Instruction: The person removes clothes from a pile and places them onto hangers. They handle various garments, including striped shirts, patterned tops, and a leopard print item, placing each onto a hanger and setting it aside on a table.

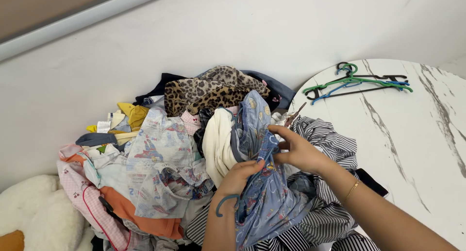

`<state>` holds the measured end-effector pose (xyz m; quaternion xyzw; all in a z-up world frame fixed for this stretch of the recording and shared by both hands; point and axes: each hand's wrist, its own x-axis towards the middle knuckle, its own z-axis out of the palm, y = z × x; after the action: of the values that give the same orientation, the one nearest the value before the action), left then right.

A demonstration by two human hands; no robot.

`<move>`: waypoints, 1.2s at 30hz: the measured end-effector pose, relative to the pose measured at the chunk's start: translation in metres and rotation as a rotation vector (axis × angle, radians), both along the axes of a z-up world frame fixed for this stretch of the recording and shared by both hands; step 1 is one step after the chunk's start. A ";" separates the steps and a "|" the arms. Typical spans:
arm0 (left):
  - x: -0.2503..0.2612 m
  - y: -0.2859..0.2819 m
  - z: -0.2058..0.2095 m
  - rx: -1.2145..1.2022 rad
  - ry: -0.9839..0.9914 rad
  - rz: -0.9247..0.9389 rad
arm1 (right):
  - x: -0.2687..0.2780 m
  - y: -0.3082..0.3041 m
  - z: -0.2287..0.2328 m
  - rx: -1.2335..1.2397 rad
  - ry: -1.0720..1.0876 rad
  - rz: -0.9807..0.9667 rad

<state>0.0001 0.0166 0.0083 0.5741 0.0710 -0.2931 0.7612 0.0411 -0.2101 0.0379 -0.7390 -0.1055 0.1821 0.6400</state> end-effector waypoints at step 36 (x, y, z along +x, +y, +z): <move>0.010 0.013 -0.007 0.503 -0.108 0.121 | 0.016 -0.067 0.059 -0.489 -0.730 -0.500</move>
<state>0.0098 0.0300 0.0013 0.7547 0.1353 -0.1890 0.6135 0.0573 -0.2773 0.0971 -0.8853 -0.0963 -0.2278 0.3937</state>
